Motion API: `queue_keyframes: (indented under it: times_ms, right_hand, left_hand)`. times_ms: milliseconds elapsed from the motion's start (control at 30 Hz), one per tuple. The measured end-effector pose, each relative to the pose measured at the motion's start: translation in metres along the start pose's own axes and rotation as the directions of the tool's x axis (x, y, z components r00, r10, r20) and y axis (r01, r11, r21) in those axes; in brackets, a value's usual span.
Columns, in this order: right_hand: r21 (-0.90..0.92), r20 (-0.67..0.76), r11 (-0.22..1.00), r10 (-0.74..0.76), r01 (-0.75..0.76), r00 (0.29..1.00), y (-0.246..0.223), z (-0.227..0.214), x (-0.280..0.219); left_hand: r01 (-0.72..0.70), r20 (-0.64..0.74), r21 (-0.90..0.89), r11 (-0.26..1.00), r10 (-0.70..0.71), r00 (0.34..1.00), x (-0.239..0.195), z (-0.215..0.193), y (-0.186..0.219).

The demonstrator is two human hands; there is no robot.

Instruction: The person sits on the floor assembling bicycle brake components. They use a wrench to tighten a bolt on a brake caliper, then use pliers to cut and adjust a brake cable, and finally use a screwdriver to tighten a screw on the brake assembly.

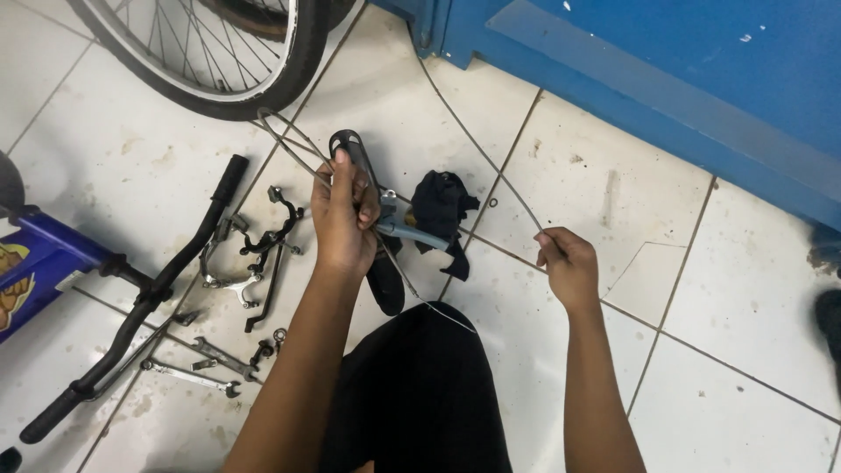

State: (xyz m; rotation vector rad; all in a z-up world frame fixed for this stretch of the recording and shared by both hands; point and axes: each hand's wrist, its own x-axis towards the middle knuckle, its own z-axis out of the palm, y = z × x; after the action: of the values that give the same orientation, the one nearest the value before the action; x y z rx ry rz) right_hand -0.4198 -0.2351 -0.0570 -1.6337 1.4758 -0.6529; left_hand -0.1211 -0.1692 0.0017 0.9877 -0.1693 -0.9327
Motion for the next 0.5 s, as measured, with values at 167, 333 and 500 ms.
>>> queue_keyframes:
  times_ms: [167, 333, 500]
  right_hand:
    - [0.148, -0.057, 0.986, -0.066, 0.074, 0.996, -0.003, -0.016, -0.021]
    - [0.137, -0.079, 0.979, -0.142, 0.151, 0.987, -0.040, -0.017, -0.044]
    - [0.042, -0.086, 0.954, -0.292, 0.296, 0.953, -0.075, -0.016, -0.064]
  left_hand:
    - [0.071, -0.020, -0.003, 0.997, -0.071, 0.997, -0.001, 0.006, -0.009]
    - [0.103, -0.030, 0.122, 0.987, -0.100, 0.995, -0.005, 0.027, -0.013]
    - [0.174, -0.014, 0.225, 0.959, -0.175, 0.984, 0.003, 0.040, -0.033]
